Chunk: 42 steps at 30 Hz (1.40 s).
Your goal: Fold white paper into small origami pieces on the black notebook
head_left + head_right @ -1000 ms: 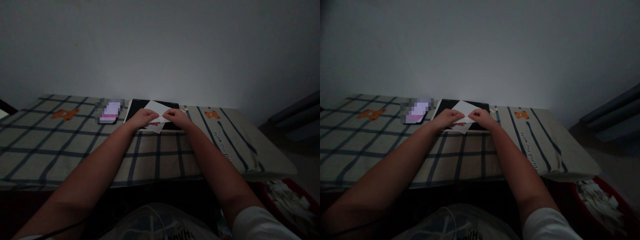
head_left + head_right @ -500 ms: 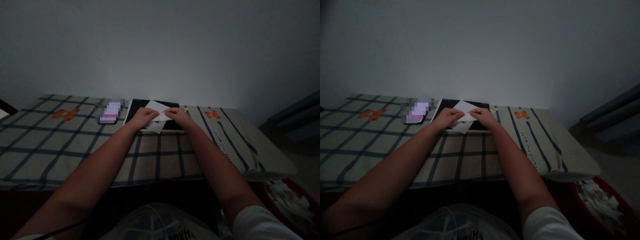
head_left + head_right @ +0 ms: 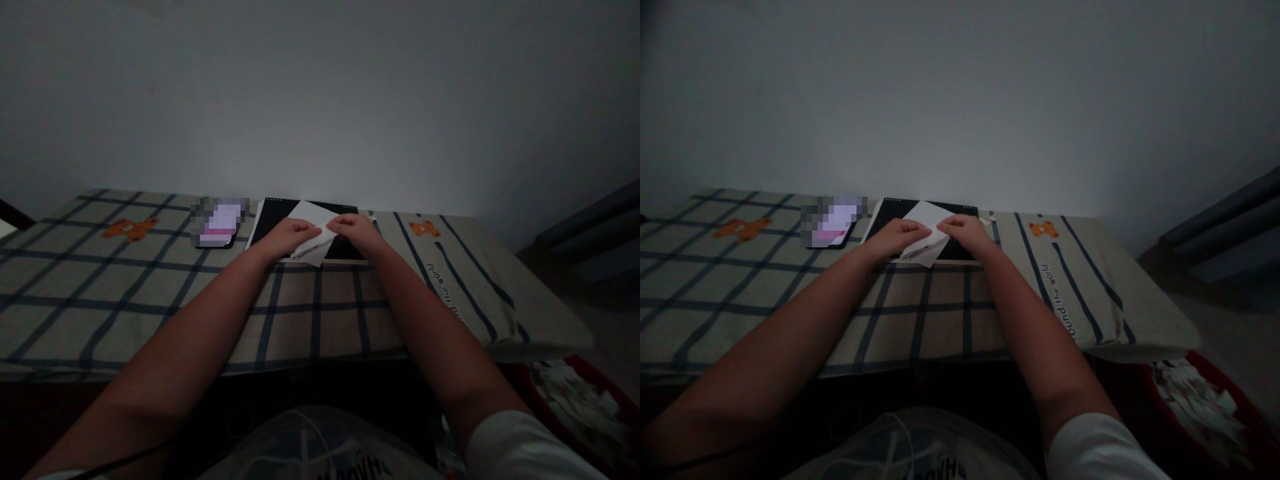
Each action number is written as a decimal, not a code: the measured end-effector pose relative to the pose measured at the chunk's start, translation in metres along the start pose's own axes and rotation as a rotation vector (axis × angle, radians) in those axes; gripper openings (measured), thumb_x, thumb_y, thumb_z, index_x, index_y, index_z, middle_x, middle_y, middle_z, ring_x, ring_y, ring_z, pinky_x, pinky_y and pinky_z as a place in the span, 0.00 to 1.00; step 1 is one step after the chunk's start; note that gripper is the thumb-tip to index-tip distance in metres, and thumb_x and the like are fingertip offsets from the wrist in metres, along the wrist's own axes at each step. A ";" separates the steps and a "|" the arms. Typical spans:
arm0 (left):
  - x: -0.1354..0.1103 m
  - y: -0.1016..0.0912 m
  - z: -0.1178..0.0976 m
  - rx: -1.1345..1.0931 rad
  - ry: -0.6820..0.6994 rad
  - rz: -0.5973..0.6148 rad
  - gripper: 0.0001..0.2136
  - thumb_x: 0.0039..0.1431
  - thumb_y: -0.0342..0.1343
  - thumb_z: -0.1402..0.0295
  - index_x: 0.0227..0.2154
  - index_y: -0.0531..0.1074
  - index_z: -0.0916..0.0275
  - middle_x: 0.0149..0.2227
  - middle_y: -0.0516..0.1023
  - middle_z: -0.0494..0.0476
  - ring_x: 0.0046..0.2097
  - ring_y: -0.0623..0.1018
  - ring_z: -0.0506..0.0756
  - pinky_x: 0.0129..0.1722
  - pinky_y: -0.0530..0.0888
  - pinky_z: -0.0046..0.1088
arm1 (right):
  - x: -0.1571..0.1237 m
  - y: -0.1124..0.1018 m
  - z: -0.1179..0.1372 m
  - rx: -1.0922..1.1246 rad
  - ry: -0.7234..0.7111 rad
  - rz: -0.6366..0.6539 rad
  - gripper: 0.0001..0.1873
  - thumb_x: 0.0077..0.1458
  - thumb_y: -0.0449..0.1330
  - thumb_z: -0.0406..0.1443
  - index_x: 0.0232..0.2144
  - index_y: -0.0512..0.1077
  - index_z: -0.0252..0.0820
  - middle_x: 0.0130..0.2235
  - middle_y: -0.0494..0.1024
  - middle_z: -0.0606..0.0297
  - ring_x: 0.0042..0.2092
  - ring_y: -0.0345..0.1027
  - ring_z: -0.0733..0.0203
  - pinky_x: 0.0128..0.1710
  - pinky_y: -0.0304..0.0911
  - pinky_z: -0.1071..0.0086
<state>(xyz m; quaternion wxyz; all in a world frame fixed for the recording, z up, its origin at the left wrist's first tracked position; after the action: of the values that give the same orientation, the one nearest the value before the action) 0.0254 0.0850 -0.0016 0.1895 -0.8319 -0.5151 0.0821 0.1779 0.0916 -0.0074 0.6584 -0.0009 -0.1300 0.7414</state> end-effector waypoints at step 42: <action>0.004 -0.011 0.005 -0.080 -0.009 -0.203 0.12 0.45 0.58 0.59 0.27 0.74 0.64 0.24 0.72 0.50 0.26 0.67 0.49 0.25 0.63 0.24 | 0.001 0.013 -0.004 0.164 0.095 0.113 0.18 0.45 0.67 0.48 0.22 0.71 0.39 0.24 0.73 0.66 0.28 0.62 0.67 0.32 0.60 0.69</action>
<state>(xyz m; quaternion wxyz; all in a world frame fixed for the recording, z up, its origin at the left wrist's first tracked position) 0.0165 0.0940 -0.0018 0.1612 -0.7818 -0.6006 0.0457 0.1657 0.0917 -0.0140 0.6188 0.0106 -0.0372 0.7846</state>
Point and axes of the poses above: each hand's wrist, its own x-axis towards the middle knuckle, its own y-axis out of the palm, z = x × y, the point moved 9 cm from there along x, towards the middle knuckle
